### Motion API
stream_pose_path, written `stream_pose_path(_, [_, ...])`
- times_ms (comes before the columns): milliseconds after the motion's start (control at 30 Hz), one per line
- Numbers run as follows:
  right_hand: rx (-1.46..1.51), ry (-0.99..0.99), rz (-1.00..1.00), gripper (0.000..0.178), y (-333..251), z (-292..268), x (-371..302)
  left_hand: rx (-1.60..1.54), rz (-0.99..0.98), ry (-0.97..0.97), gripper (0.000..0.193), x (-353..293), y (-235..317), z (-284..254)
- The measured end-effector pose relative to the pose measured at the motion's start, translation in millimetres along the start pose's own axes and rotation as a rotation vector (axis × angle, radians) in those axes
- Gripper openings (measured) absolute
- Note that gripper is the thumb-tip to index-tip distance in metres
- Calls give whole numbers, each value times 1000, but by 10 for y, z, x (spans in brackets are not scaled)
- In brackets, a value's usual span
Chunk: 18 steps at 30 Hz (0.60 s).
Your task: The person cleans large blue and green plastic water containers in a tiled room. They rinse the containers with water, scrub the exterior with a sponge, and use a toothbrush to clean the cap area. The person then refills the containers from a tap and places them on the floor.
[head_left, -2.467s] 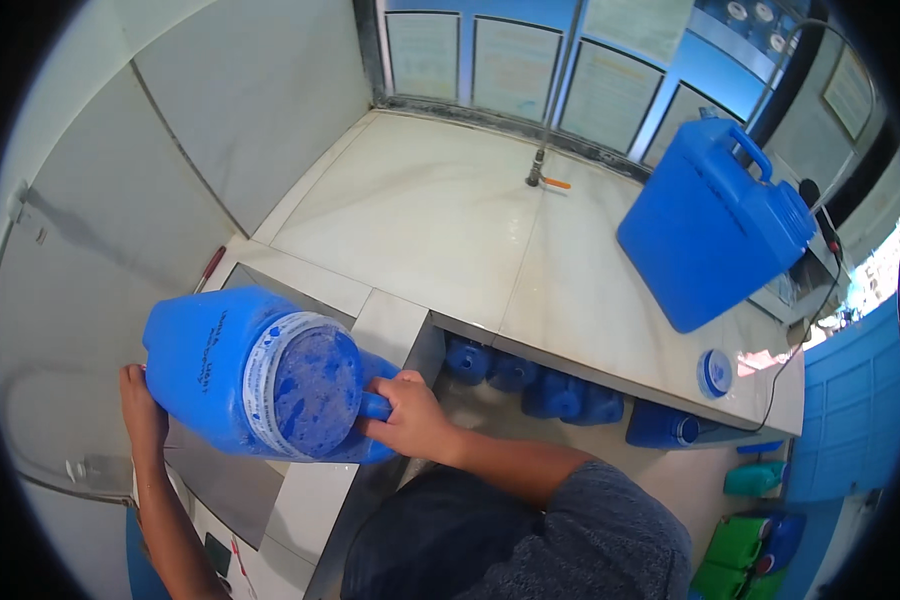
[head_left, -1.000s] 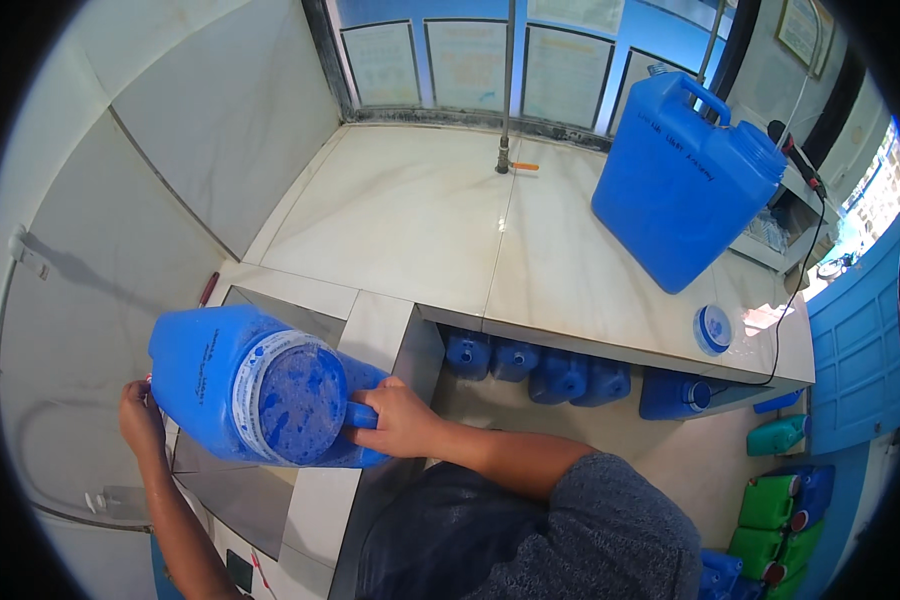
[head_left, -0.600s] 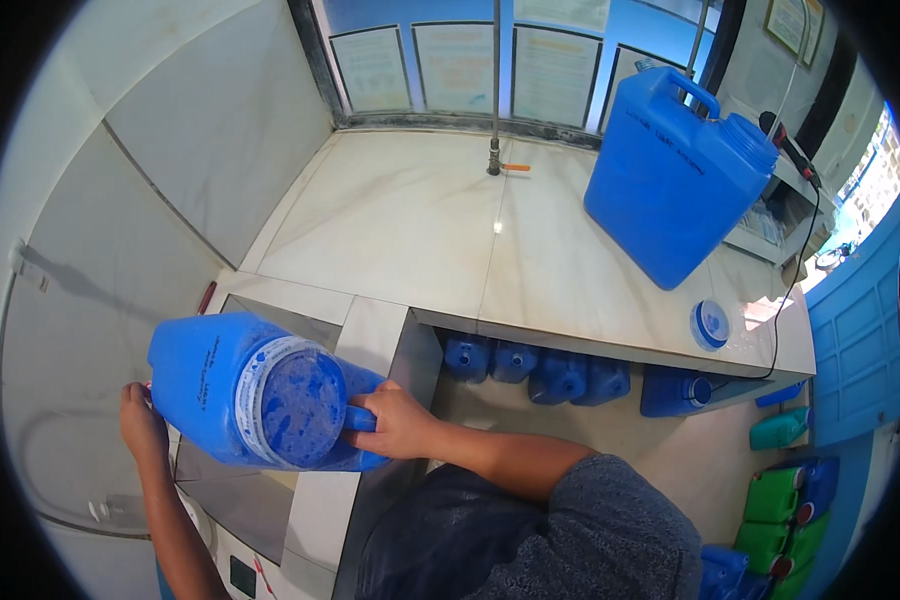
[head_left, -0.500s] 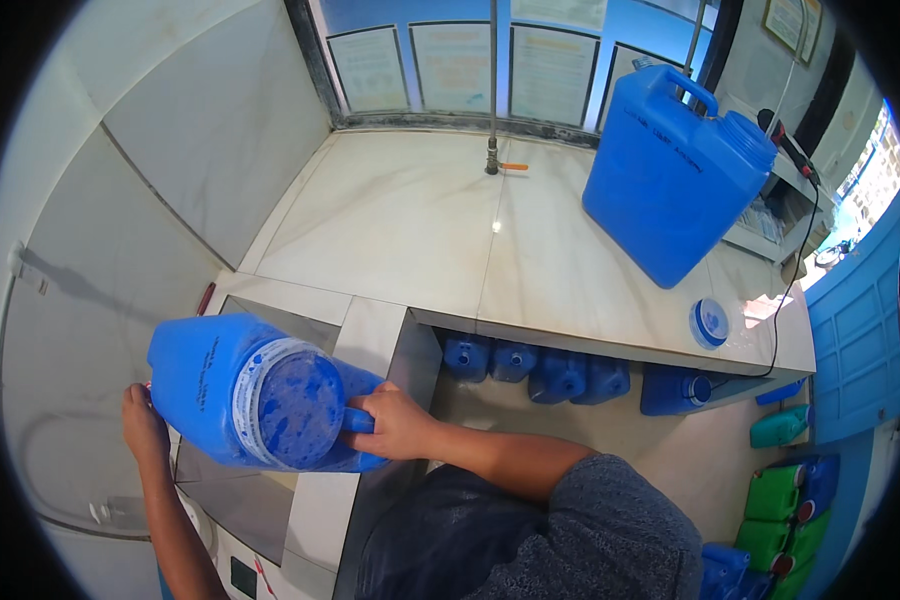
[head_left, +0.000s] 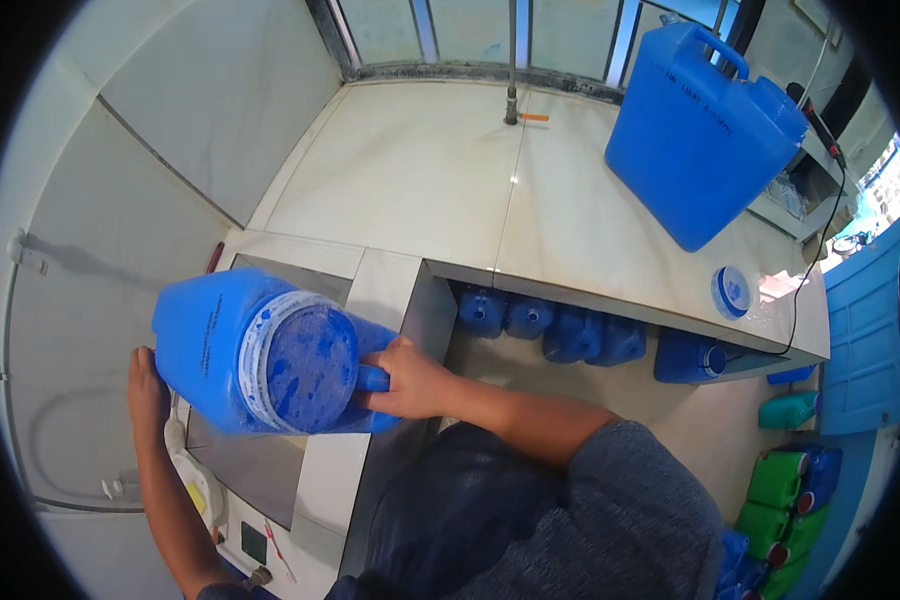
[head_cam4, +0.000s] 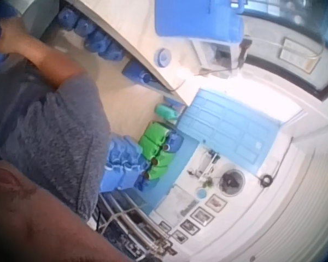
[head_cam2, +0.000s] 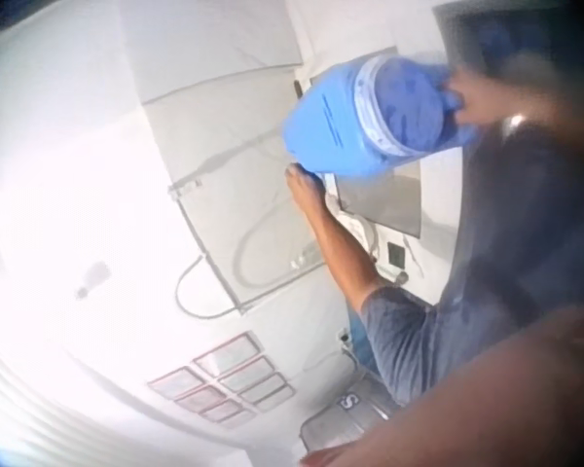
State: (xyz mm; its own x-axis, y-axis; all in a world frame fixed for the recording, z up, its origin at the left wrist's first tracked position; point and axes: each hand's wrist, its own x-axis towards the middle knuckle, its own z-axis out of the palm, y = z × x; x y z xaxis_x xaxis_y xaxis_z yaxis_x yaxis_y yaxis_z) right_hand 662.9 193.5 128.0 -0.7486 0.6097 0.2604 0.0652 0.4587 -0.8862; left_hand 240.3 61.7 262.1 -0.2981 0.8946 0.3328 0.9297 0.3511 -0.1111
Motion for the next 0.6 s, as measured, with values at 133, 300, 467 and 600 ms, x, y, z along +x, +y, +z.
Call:
stream_pose_path(133, [17,106,-6,33,-84,0,-60,-4,46,-31,8,-3,-98,10])
stream_pose_path(300, [134,42,-37,25,-75,-64,-39,-15,23,-32,11,12,-56,7])
stream_pose_path(467, [67,106,-81,24,-87,-54,-57,40,14,6,15,-10,-31,45])
stream_pose_path(600, [79,100,-110,24,-81,-22,-58,-50,-36,129,23,-61,-124,225])
